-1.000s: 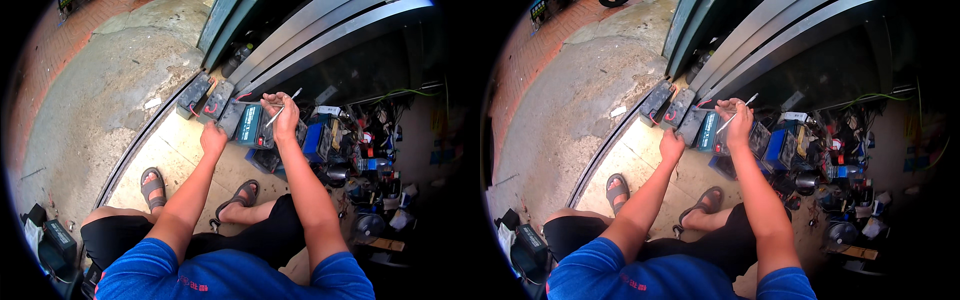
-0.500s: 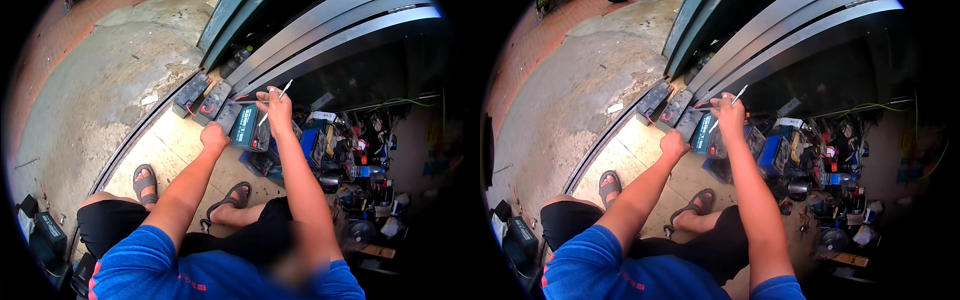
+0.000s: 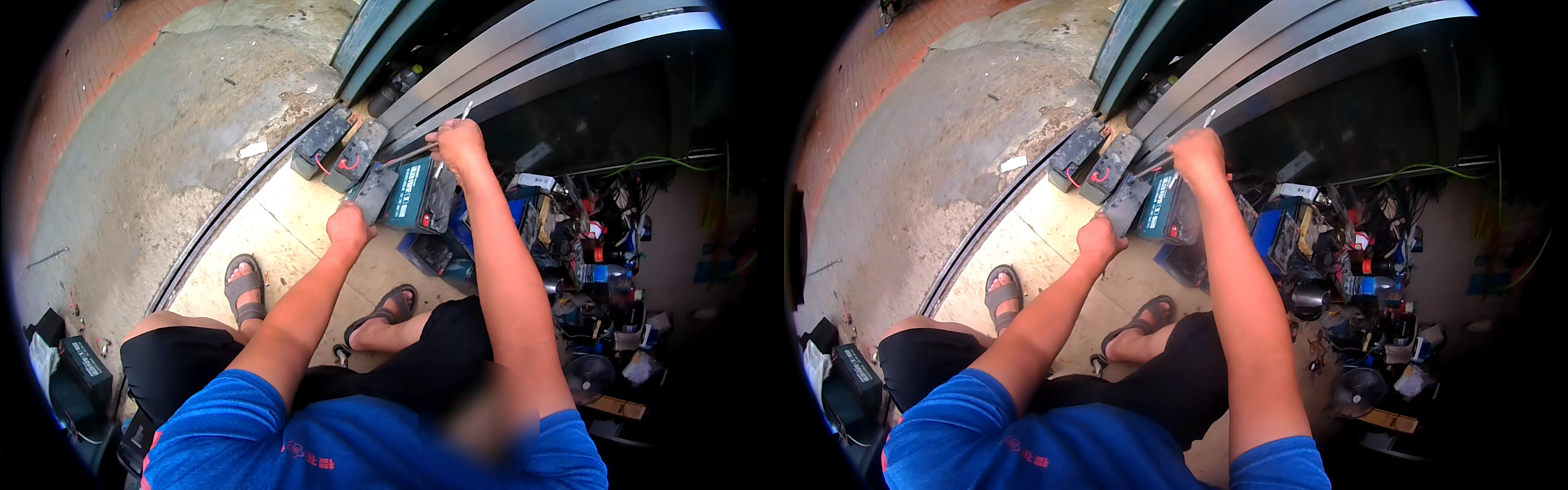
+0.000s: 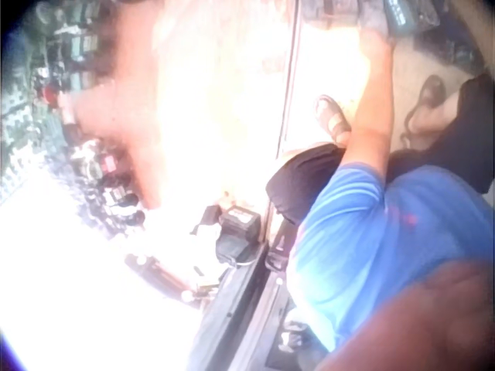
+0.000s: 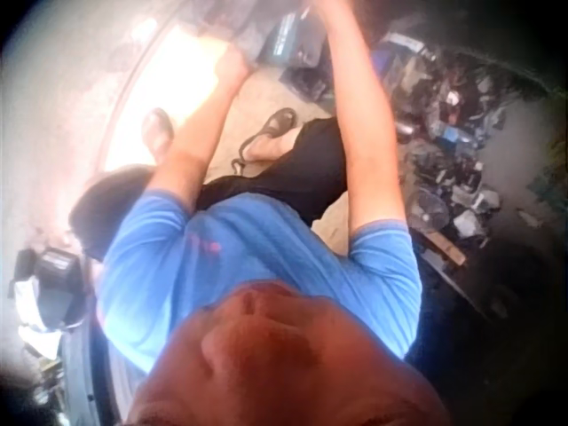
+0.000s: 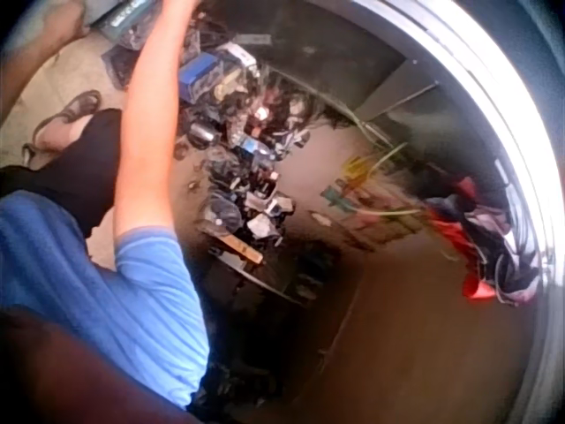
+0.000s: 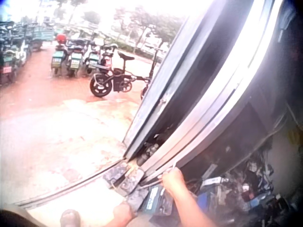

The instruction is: The person uses a T-shaped wrench to tighten the terminals on a series of lead-acid batteries arranged on the floor. They work methodically on each battery, securing the connections and ensuring the terminals are tight.

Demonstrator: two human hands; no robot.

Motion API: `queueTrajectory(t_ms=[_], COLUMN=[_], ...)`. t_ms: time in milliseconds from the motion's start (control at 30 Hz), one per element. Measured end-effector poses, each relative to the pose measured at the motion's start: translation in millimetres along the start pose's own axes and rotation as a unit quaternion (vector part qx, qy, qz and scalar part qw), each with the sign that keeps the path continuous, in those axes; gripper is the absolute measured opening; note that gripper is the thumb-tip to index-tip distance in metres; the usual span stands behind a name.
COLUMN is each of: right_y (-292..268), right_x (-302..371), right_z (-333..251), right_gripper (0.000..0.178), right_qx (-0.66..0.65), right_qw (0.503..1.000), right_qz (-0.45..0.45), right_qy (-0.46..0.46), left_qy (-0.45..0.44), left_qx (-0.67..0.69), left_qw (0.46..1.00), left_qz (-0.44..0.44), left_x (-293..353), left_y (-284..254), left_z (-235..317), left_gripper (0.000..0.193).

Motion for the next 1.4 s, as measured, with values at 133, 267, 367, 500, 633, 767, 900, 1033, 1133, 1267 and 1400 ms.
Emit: queueTrajectory(t_ms=[133, 267, 367, 500, 633, 767, 900, 1033, 1133, 1267, 1400], right_y=[2.5, 2.7, -0.5, 1.8, -4.8, 2.9, 48.7, 44.6, 39.3, 31.4, 30.6], right_x=[3.0, 4.0, 24.7, 42.4, 62.4, 60.5, 40.5, 39.0, 26.4, 21.2, 25.3], right_z=[-38.5, -38.8, -87.8, -96.4, -91.6, -54.7, 0.4, 5.0, 9.7, 27.2, 16.7], right_gripper=[0.025, 0.026, 0.022, 0.013, 0.014, 0.036, 0.042, 0.033, 0.03, 0.032, 0.031], right_qx=[-0.008, 0.098, 0.266, 0.304, 0.215, -0.112, -0.353, -0.146, -0.109, -0.103, -0.094], right_qw=[0.993, 0.98, 0.902, 0.821, 0.787, 0.873, 0.894, 0.924, 0.925, 0.923, 0.925], right_qz=[-0.096, -0.135, -0.026, 0.076, 0.179, 0.16, -0.024, 0.04, 0.027, 0.056, 0.025], right_qy=[0.062, -0.112, -0.339, -0.478, -0.55, -0.446, -0.273, -0.35, -0.362, -0.368, -0.367], left_qy=[-0.014, 0.019, 0.017, 0.016, 0.043, 0.164, 0.257, 0.336, 0.371, 0.355, 0.352], left_qx=[0.01, 0.019, 0.01, -0.009, 0.005, 0.141, 0.136, 0.061, 0.056, 0.041, 0.026], left_qw=[1.0, 0.999, 0.999, 1.0, 0.998, 0.951, 0.944, 0.94, 0.927, 0.928, 0.931], left_qz=[-0.014, 0.026, 0.032, -0.004, 0.045, 0.222, 0.157, 0.002, 0.011, 0.106, 0.093], left_x=[-6.1, -9.1, -9.8, -6.5, 0.5, -1.9, -33.1, -75.2, -89.3, -77.2, -75.0], left_y=[-0.7, 6.8, 3.0, 0.9, -29.5, -81.0, -123.1, -117.0, -108.0, -114.2, -109.2], left_z=[-9.1, -10.7, -8.2, -6.1, 12.2, 45.9, 86.0, 99.0, 100.4, 113.7, 104.6], left_gripper=[0.066, 0.074, 0.075, 0.078, 0.057, 0.03, 0.025, 0.017, 0.012, 0.018, 0.015])
Point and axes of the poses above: each hand's wrist, its own x-axis away from the middle knuckle, its own y-axis out of the palm, z = x × y, the point moved 6 cm from there along -x, towards the middle knuckle, and after that the axes turned 1 degree about -y, right-handed, at the moved point
